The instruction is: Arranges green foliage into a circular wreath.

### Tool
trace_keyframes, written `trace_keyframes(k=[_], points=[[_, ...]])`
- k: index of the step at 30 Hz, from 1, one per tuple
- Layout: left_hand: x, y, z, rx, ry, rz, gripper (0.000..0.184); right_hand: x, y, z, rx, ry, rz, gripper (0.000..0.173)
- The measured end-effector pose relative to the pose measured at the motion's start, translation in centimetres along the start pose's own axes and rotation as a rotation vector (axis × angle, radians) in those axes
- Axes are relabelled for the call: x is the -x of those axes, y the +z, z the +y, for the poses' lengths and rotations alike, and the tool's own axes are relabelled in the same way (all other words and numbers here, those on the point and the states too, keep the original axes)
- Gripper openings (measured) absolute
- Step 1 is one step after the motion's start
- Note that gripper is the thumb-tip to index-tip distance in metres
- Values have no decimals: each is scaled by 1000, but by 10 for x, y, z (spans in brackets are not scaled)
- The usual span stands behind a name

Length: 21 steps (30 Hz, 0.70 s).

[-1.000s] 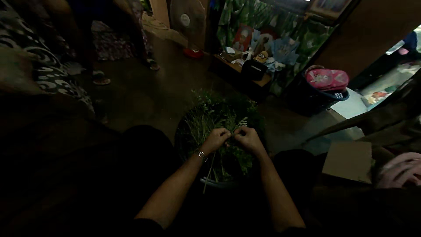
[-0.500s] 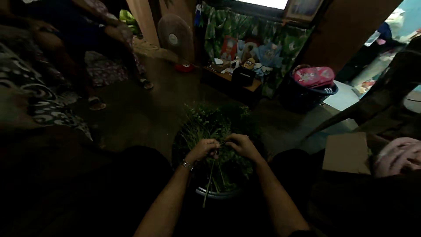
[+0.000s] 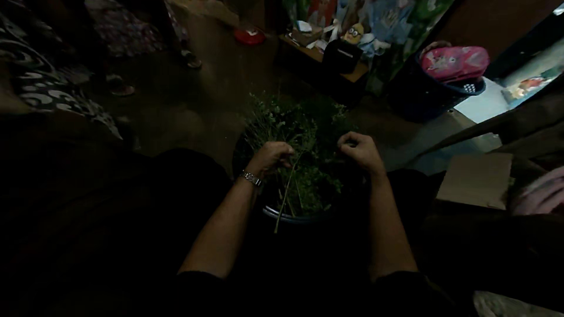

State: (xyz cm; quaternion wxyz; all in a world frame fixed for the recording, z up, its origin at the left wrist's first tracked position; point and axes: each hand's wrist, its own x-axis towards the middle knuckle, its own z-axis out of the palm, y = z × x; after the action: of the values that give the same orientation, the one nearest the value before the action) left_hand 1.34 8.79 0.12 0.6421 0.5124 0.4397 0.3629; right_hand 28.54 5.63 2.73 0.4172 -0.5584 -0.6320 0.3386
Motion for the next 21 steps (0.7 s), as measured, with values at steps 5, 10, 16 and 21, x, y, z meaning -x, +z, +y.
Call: trace_keyframes(k=[5, 10, 16, 21], points=[[-13, -11, -1, -251, -63, 263, 22, -9, -11, 12, 112, 111, 212, 15], [-34, -12, -26, -537, -94, 308, 32, -27, 16, 35, 510, 244, -20, 38], [-50, 7, -69, -1106, -113, 235, 44, -35, 43, 50, 553, 323, -259, 43], [-50, 21, -85, -1178, -283, -61, 49, -35, 38, 46, 587, 346, -312, 43]])
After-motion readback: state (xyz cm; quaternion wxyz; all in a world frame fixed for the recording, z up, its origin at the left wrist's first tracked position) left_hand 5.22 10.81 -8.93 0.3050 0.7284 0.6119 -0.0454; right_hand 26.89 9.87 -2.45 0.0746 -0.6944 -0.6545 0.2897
